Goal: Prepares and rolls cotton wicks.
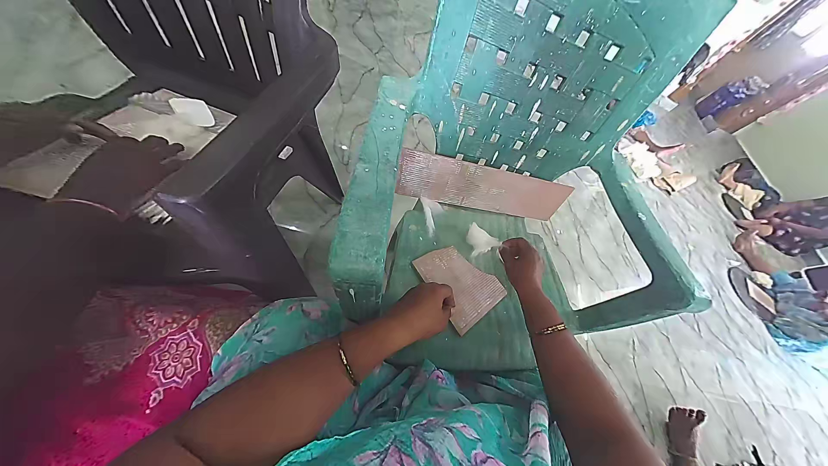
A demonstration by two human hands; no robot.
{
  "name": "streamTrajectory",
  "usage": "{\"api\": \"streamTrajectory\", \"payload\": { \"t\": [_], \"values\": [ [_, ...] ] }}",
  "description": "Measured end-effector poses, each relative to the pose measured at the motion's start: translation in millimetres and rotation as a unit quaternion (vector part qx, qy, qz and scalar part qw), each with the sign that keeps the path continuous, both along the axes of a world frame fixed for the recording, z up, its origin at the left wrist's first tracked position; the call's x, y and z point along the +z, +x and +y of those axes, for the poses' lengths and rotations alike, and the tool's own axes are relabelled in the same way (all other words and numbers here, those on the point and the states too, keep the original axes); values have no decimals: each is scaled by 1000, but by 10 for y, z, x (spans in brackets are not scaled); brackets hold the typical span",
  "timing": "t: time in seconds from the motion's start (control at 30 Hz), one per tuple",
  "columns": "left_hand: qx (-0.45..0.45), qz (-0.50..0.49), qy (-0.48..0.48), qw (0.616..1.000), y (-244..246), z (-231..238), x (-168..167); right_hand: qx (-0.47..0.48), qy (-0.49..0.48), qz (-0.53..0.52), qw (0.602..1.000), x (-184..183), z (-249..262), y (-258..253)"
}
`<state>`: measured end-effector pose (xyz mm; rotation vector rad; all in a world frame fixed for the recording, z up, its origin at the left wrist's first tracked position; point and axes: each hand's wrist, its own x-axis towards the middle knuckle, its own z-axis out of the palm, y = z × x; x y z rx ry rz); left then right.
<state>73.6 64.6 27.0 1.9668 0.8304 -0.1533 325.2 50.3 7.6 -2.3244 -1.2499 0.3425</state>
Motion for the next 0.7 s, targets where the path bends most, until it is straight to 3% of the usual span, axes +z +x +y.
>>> {"api": "streamTrajectory", "payload": {
  "t": [0.13, 0.23, 0.33, 0.5, 0.6, 0.7],
  "values": [
    [32, -9, -4, 999, 13, 33, -32, -36, 143, 196, 969, 180, -112, 6],
    [78, -10, -18, 997, 27, 84, -75, -61, 225, 401, 886, 347, -173, -60],
    [154, -45, -61, 985, 36, 147, -125, -63, 231, 535, 810, 437, -238, -132],
    [291, -275, -103, 910, 36, 113, -201, 10, 184, 604, 776, 446, -436, -406],
    [261, -345, -51, 900, 34, 97, -224, 45, 164, 635, 753, 384, -541, -552],
    [210, -348, -28, 913, 60, 77, -236, 50, 168, 661, 730, 331, -614, -657]
  ]
}}
